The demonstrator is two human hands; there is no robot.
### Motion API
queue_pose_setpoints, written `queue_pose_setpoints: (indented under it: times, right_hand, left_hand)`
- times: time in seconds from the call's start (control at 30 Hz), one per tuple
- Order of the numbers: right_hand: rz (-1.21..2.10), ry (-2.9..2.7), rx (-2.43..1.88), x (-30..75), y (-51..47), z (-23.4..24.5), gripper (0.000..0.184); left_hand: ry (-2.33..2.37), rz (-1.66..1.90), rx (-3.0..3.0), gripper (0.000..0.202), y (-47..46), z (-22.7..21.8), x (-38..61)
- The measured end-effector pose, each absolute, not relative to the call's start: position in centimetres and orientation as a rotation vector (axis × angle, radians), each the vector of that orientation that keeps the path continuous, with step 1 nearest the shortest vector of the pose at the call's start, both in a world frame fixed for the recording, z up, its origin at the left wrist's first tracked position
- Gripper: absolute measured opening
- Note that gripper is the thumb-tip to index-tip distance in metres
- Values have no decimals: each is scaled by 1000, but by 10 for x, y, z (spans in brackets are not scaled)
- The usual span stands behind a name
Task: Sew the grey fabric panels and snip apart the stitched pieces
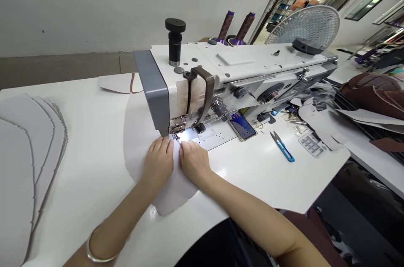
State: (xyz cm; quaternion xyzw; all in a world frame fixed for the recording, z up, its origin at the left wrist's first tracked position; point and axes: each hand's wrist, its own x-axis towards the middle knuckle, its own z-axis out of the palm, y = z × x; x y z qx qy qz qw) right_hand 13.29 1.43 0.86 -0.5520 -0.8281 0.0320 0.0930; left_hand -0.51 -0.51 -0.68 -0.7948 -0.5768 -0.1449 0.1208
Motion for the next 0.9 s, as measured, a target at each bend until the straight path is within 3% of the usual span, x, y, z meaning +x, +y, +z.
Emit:
queue_pose_setpoints:
  times: [0.33, 0.6, 0.9]
  right_hand:
    - [458, -2330, -1714, 138, 21, 22, 8]
    - [-22, -2501, -1561, 133, 11, 4, 14]
    - [-73, -2607, -1504, 132, 11, 6, 12]
  left_hand:
    - [-1680, -515, -2301, 37, -3, -8, -7]
    - [-1601, -622, -2413, 34, -6, 2, -4]
    - [-1675, -613, -2408, 30, -4, -1, -4]
